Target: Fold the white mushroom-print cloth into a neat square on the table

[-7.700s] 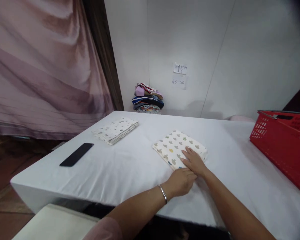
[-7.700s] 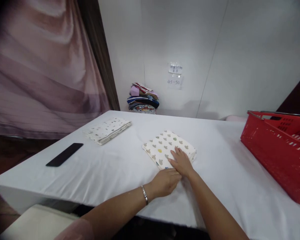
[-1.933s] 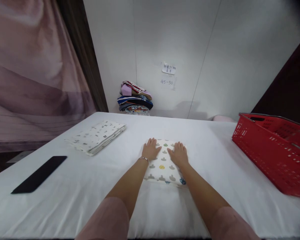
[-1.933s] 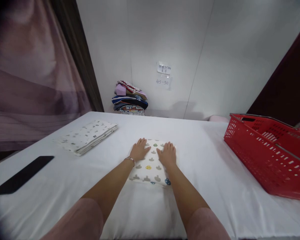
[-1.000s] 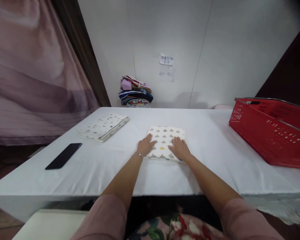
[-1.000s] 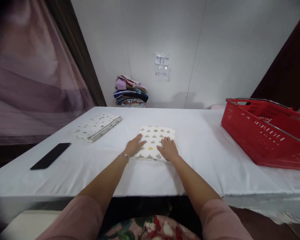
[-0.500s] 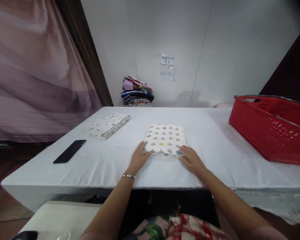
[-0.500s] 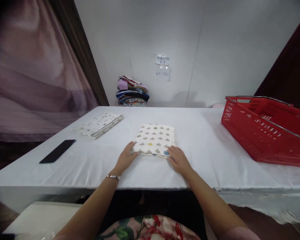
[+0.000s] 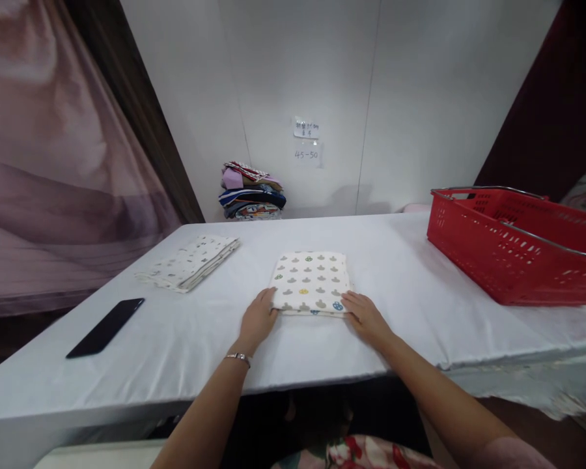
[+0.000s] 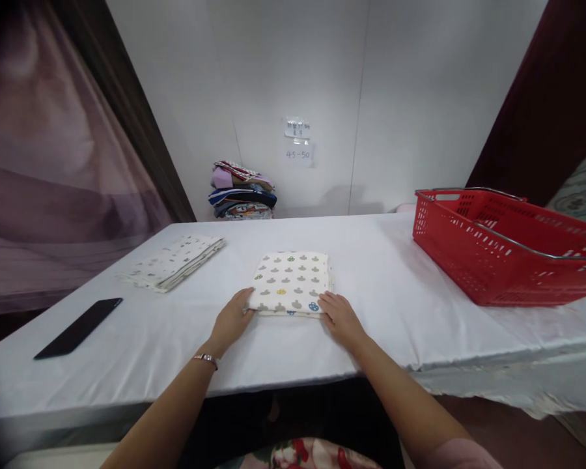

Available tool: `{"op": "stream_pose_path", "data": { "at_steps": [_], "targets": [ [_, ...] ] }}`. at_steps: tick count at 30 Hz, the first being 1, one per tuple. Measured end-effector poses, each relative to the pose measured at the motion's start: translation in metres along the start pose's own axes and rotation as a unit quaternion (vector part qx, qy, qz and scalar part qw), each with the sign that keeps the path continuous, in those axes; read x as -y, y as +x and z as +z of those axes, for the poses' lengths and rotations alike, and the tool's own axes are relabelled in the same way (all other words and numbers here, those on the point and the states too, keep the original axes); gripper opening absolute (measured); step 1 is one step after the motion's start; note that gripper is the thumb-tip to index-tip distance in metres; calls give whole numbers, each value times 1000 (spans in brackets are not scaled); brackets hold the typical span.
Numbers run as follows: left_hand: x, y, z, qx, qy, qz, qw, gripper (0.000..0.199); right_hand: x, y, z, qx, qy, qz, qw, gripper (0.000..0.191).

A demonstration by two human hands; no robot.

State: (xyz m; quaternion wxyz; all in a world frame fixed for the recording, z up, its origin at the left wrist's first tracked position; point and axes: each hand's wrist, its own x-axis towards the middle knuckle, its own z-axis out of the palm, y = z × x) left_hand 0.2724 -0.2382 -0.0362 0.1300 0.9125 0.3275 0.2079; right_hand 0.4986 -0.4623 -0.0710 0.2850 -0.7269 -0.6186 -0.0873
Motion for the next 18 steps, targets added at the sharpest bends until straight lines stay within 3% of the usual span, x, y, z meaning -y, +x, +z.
{"op": "stream_pose_path", "data": {
  "at_steps": [6,14,18],
  "targets": [
    [3,3,0,-50,-12,-17,999,48,7,1,-3,25,-24,11,999,39],
    [18,-3,11,-55,-66,-36,996,48,8,1,-1,18,-27,2,999,38],
    [4,1,5,-85,-73,-26,993,51,8,1,-1,6,-14,-3,1000,38]
  ]
}}
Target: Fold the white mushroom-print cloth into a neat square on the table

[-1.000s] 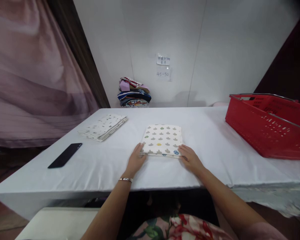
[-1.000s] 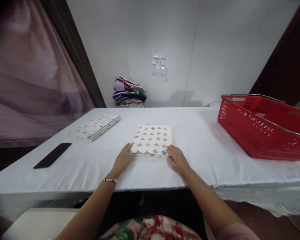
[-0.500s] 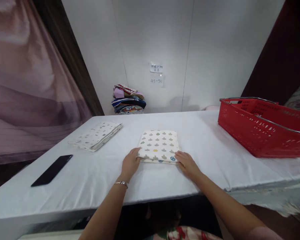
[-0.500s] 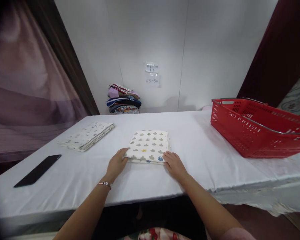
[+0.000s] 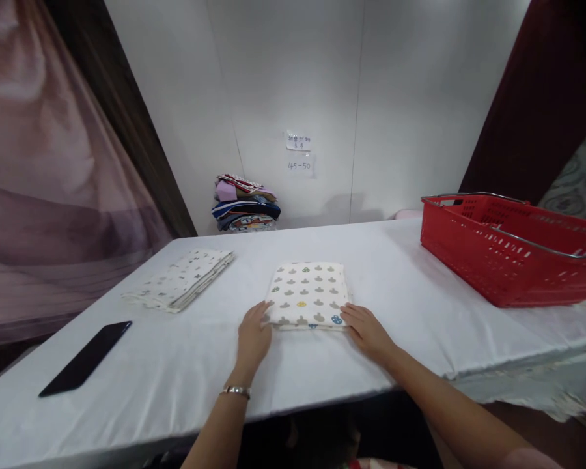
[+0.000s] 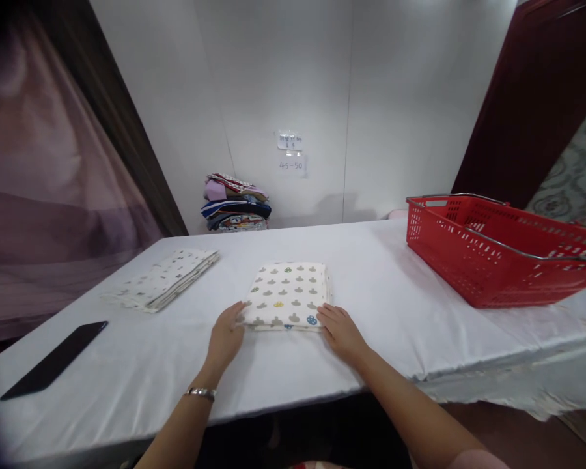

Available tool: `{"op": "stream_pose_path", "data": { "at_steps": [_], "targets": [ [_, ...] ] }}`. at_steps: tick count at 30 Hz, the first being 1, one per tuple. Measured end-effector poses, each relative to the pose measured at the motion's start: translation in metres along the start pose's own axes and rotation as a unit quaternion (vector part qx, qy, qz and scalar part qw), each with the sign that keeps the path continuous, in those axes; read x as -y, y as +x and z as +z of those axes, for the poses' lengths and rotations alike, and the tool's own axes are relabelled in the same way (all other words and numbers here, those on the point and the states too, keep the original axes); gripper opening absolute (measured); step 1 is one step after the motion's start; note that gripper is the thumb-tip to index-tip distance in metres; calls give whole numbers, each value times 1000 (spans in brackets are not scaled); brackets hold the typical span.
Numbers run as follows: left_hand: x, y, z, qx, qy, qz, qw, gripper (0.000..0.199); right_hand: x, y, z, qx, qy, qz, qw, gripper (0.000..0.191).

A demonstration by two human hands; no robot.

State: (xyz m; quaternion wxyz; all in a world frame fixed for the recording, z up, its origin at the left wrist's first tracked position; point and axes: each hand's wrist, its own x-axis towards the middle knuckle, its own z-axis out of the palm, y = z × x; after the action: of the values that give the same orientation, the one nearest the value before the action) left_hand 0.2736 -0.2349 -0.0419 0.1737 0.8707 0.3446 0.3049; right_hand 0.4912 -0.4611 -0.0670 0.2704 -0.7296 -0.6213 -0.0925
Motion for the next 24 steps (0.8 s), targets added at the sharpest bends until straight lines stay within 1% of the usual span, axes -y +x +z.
{"op": "stream_pose_path", "data": {
  "at_steps": [2,4,6,8,10,12,14,15,17,20,24],
  "targets": [
    [-23,4,3,-5,14,52,999,47,1,0,0,-11,8,-5,1000,39],
    [-51,7,11,16,29,114,993,40,2,0,1,-22,24,-8,999,38],
    [-74,9,26,48,51,162,984,40,3,0,1,-31,56,-2,998,38],
    [-87,7,44,81,75,187,976,43,2,0,1,-38,116,34,992,36],
    [-90,4,59,100,92,195,971,45,-3,4,-1,-52,201,111,972,33],
    [-86,0,67,101,99,198,970,46,-13,12,-6,-74,282,207,934,33],
    [-83,-1,67,100,99,197,970,46,-26,24,-12,-98,324,290,895,31],
    [-84,0,65,105,100,194,970,46,-33,33,-14,-106,330,325,880,30],
    [-88,2,60,124,101,179,971,47,-46,51,-17,-111,322,380,860,27],
    [-102,4,58,137,94,183,969,48,-58,78,-14,-96,303,419,851,28],
    [-116,-4,72,128,77,251,956,51,-65,104,-2,-59,262,421,867,23]
  ]
}}
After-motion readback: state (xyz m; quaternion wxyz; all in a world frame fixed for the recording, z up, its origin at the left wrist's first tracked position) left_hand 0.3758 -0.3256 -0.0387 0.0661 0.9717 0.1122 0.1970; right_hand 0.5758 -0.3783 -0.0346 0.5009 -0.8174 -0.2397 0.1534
